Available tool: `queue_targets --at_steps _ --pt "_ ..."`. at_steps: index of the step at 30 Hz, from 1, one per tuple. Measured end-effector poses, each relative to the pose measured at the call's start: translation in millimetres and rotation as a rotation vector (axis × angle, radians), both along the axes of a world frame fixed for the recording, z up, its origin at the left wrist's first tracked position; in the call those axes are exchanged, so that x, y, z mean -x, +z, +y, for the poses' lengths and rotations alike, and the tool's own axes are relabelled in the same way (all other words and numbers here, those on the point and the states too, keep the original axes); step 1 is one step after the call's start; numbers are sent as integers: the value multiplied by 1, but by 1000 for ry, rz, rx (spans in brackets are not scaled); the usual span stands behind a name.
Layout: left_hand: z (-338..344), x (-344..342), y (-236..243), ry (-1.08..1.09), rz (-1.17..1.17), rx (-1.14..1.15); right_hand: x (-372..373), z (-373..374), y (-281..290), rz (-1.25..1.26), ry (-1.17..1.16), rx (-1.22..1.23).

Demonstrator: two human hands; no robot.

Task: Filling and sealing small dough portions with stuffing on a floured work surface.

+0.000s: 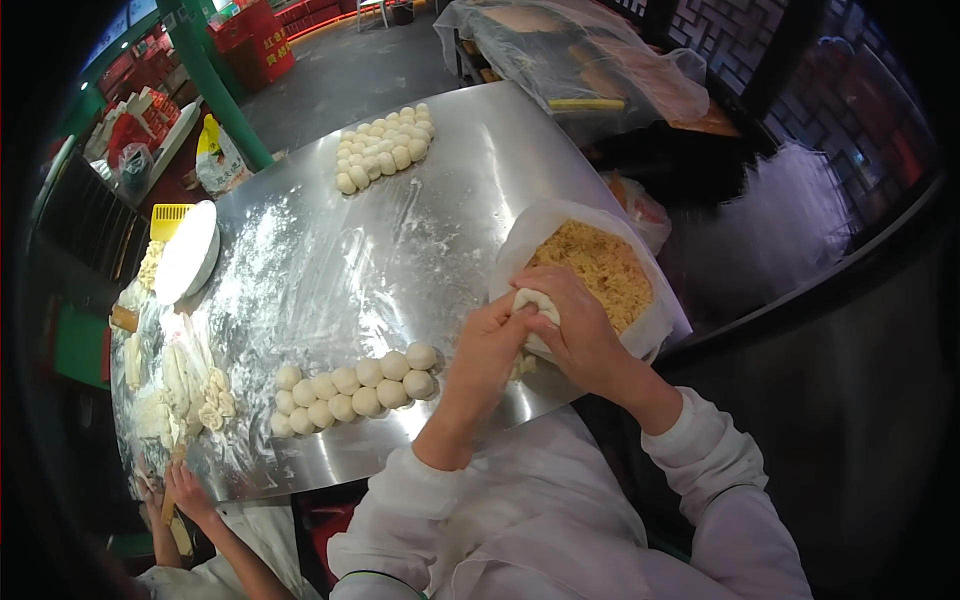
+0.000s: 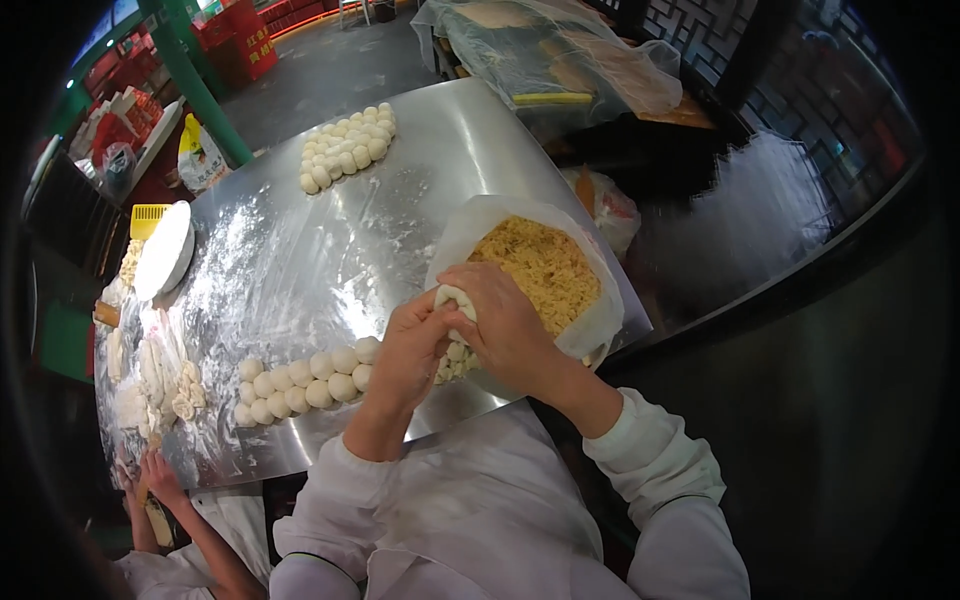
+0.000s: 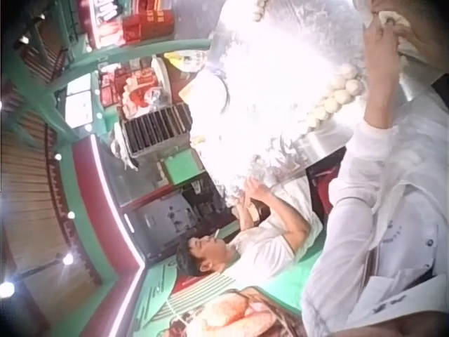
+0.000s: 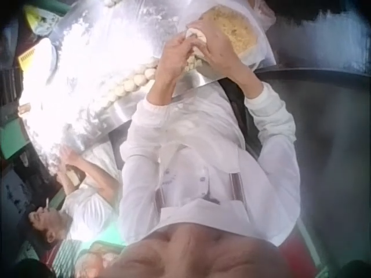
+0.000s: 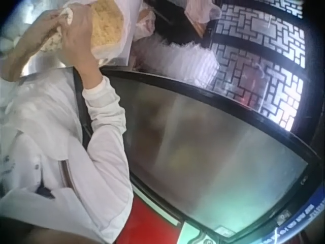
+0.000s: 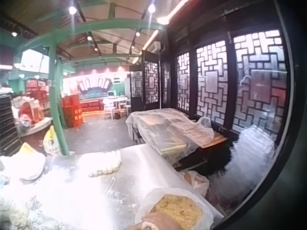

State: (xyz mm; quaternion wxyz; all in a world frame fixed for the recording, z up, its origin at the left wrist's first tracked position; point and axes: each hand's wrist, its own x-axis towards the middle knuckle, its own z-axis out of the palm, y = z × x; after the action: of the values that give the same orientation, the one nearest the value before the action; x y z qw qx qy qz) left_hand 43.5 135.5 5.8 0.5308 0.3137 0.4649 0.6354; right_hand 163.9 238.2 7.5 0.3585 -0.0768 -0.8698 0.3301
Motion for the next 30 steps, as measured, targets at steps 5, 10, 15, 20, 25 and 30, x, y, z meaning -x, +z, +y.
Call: queue_targets --at_steps 5,10,15,20,25,30 --pt "-11 5 -10 48 -111 97 10 -1 -12 49 -58 -175" --pt "-29 12 1 98 -307 35 24 -4 -2 68 -12 -267" --pt "-45 25 -8 119 -527 -64 40 -21 6 19 72 -273" --pt "-59 12 5 36 -438 -44 38 -16 -3 -337 65 -357" --pt "-69 32 -5 58 -439 45 59 -37 6 -3 67 -177" --pt "-98 59 -5 -89 -192 177 55 -39 14 -274 218 19"
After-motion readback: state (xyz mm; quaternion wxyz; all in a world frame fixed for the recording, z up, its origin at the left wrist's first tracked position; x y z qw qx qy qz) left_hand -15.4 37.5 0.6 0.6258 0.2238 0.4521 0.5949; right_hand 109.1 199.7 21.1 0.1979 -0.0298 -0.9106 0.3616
